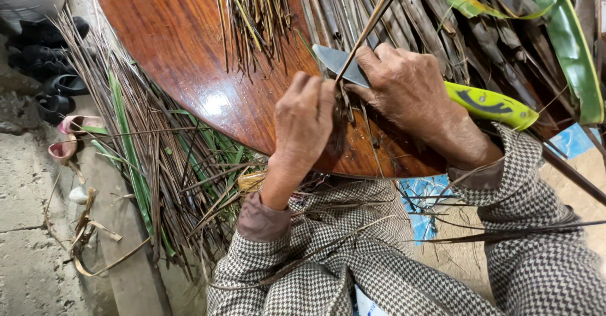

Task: The person uses a knife to split long dried palm leaves into thin strips on a wooden table. They hold each leaf, slice it lengthwise, and separate the resulting strips, repeating the process for multiple leaves.

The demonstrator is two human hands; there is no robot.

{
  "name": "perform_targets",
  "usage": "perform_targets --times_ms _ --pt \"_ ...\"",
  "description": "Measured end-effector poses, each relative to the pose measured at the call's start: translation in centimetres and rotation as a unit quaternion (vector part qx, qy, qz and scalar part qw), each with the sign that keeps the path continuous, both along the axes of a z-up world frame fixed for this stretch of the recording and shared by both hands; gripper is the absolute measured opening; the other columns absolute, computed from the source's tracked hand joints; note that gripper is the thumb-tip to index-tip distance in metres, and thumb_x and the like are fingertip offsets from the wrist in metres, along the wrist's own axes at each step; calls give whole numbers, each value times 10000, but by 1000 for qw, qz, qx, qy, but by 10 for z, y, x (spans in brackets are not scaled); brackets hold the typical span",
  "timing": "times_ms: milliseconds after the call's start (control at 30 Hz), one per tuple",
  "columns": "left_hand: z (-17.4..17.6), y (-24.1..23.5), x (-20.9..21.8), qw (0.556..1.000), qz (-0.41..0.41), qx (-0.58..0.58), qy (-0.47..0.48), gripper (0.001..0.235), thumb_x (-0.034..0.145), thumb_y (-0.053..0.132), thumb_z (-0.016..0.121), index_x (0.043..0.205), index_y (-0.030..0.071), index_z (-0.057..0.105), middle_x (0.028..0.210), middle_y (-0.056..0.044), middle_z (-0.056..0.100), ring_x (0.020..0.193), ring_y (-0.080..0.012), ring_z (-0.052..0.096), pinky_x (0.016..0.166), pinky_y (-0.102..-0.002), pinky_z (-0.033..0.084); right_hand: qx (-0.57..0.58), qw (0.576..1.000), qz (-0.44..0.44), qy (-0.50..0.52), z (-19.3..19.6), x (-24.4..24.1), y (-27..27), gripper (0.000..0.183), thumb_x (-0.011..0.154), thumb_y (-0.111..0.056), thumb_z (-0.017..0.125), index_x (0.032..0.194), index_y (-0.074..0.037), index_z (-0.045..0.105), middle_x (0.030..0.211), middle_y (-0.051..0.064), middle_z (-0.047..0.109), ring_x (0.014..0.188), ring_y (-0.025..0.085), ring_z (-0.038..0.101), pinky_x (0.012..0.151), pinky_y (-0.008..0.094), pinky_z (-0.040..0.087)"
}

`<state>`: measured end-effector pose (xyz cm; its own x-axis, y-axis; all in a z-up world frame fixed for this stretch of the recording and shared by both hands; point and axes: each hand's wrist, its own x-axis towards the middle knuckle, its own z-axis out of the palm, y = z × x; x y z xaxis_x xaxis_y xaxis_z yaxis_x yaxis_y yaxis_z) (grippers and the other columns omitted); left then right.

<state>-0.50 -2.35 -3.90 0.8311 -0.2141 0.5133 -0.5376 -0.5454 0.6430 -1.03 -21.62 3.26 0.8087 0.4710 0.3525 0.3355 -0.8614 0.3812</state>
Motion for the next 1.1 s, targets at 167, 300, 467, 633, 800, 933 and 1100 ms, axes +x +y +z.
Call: perform_targets --times_ms 167,300,467,633,800,933,1100 --pt "37 4 9 992 -15 -108 -58 162 1086 137 468 1009 24 555 939 -81 508 775 -161 485 621 -279 451 -25 999 -13 -24 0 0 0 531 1083 -724 573 1095 -194 601 803 -26 585 636 147 655 438 317 479" --pt "38 -6 28 997 -8 10 -77 215 1068 256 479 1020 79 592 945 -70 597 783 -179 575 680 -321 521 15 1000 5 23 2 -6 2 418 1048 -528 691 1138 -138 570 820 27 576 641 195 635 455 356 499" --pt "32 -23 55 997 -22 64 -43 253 1065 362 473 978 129 520 887 -26 559 708 -132 522 595 -296 523 13 999 22 20 -5 -6 2 477 905 -414 731 1255 -118 597 852 36 608 679 230 658 500 380 505" --pt "23 -33 88 986 -40 71 -144 346 1043 493 516 937 165 483 809 23 508 676 -122 442 614 -315 443 45 998 23 47 -7 -10 4 484 858 -375 794 1146 -64 558 869 61 633 722 257 666 544 421 526" --pt "43 -41 93 992 -47 105 -50 190 872 186 660 745 117 536 701 -57 599 634 -316 562 532 -502 413 101 994 33 28 -17 -10 -4 432 829 -327 747 1142 -80 582 901 78 636 807 306 657 578 459 492" --pt "51 -41 90 992 -46 85 -78 202 849 162 632 739 112 469 664 -86 604 650 -432 576 528 -541 380 107 992 59 9 -16 -10 -6 777 791 -262 732 1505 -56 506 899 95 607 787 331 625 588 470 481" --pt "33 -46 92 987 -12 103 -126 166 977 110 520 834 149 445 646 8 467 535 -178 429 486 -390 408 57 997 59 -1 -23 -4 -6 437 913 -482 811 1083 -123 629 948 50 619 734 237 658 518 398 514"
